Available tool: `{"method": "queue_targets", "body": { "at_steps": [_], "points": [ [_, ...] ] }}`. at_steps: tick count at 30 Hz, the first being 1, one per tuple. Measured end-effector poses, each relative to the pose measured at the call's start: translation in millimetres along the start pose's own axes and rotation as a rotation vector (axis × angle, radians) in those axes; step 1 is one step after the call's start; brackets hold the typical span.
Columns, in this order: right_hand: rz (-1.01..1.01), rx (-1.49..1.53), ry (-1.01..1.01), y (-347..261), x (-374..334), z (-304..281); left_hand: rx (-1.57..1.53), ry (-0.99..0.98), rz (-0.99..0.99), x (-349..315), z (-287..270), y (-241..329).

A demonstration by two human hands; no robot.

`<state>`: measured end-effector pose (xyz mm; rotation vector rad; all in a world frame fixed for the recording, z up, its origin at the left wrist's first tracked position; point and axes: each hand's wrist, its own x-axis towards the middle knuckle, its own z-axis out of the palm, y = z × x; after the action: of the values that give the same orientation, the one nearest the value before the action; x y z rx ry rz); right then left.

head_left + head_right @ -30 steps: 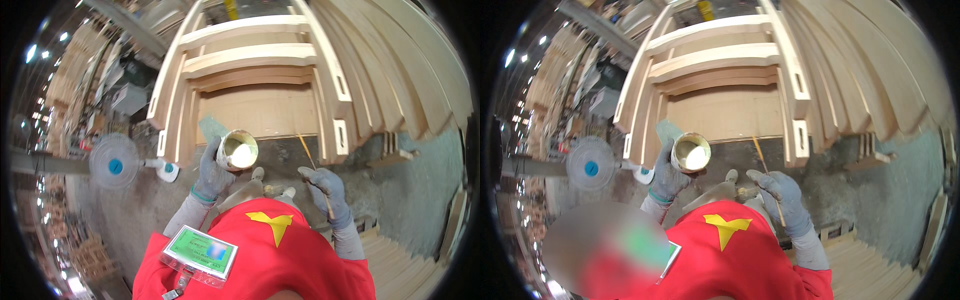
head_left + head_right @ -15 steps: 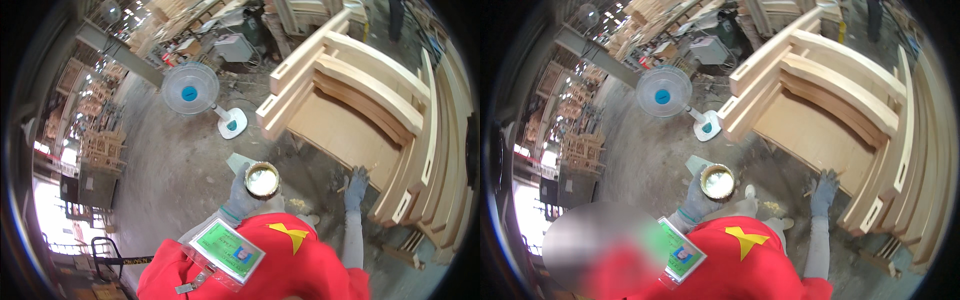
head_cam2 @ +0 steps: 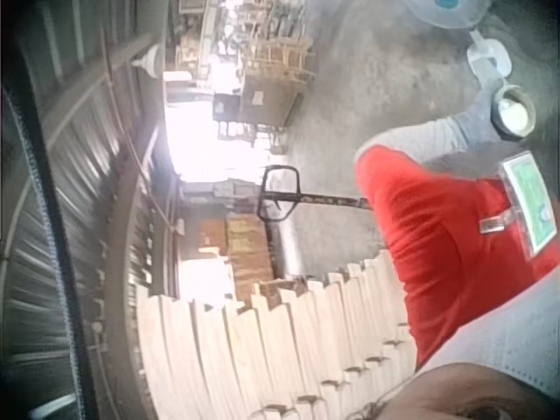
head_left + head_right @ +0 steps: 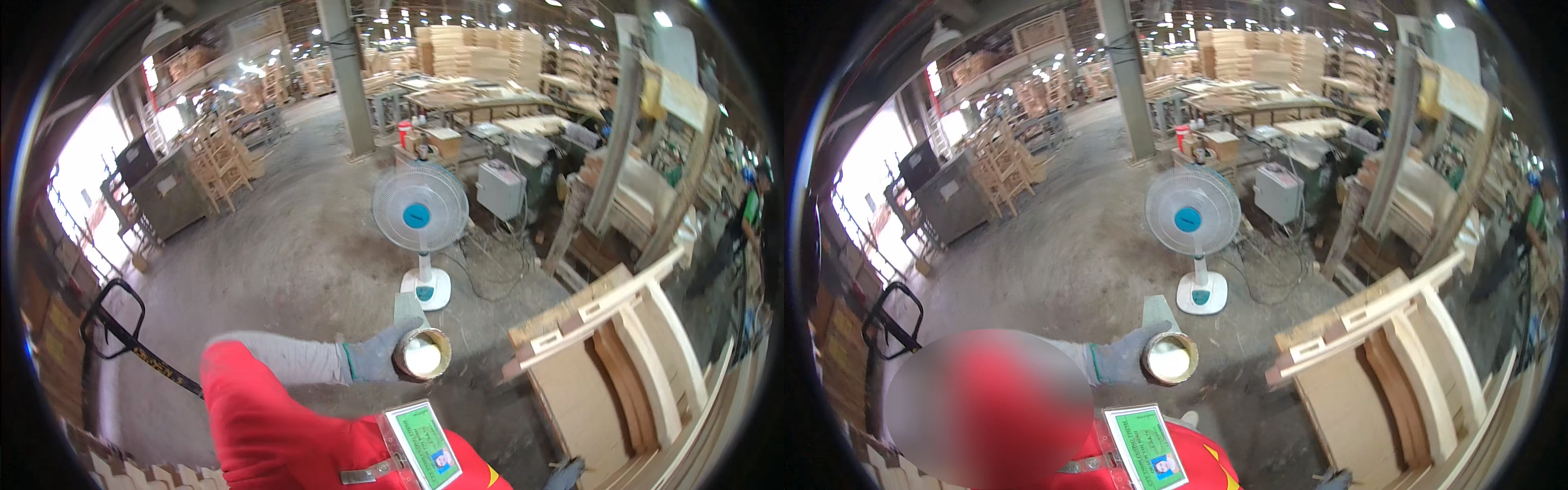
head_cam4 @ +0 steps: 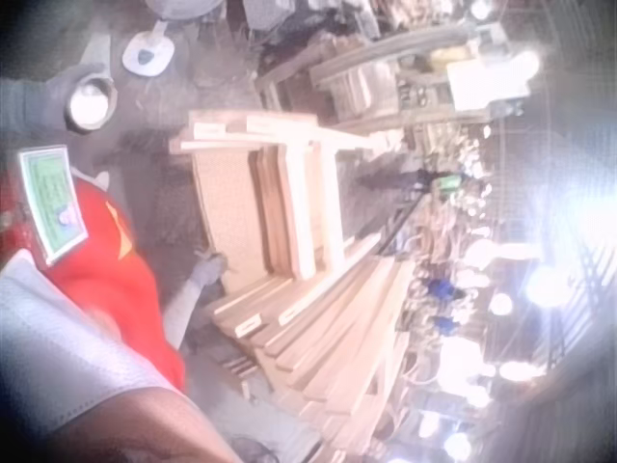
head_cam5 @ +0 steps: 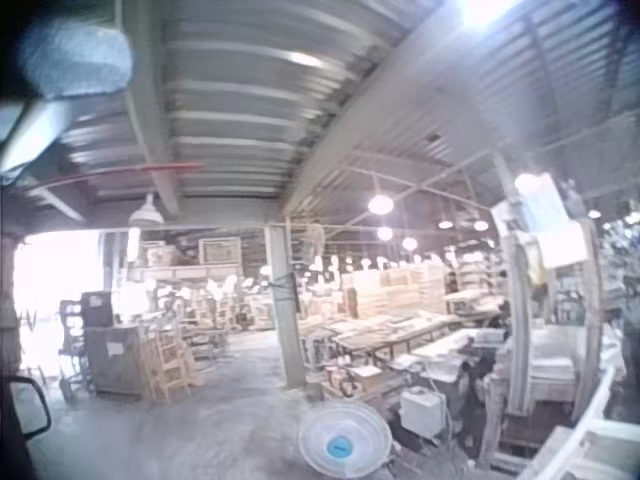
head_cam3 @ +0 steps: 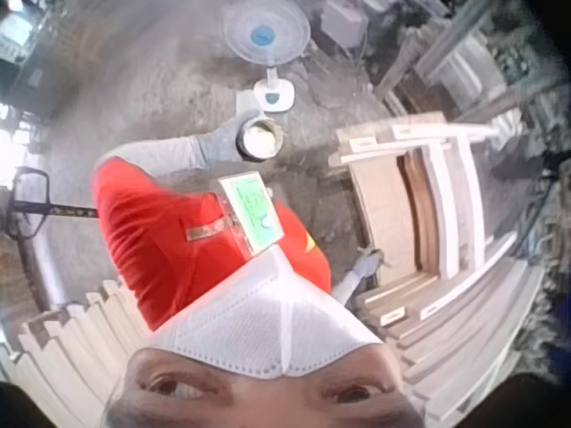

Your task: The person applies a white liquid to the edges of wooden chair parts using a brush and a small container. After coating several pieces, the person uses a pallet jack to move a stack of wooden parts and then places the treated chair frame onto the stack.

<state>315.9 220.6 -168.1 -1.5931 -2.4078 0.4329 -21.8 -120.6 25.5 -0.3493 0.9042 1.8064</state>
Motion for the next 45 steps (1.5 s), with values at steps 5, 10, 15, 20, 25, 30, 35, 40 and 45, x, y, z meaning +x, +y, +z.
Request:
{"method": "queue_targets", "body": {
  "at_steps": [5,10,15,20,25,30,35,40,45],
  "points": [
    [0.010,-0.293,-0.154,4,13,4,0.155,-0.036,0.099,-14,6,81],
    [-0.269,-0.374,-0.199,-9,51,22,0.082,-0.303,0.335,8,-9,117],
    [-0.313,-0.427,-0.143,-90,80,52,-0.188,-0.404,0.642,21,-44,110],
    [-0.276,-0.490,-0.077,-132,96,69,-0.225,-0.269,0.967,13,-110,96],
    [-0.152,-0.547,0.005,-137,103,78,0.466,0.598,1.399,-34,-140,87],
    [0.073,-0.638,0.080,-124,108,94,-0.114,0.332,1.343,-45,-166,76],
    [0.476,-1.318,0.035,-48,121,103,-0.566,-0.061,1.033,-14,-183,83],
    [0.666,-0.516,0.159,-69,130,116,-0.552,0.059,0.960,-2,-136,95],
    [0.702,-0.349,0.220,-85,120,109,-0.268,0.085,1.038,32,-125,112]
  ]
}}
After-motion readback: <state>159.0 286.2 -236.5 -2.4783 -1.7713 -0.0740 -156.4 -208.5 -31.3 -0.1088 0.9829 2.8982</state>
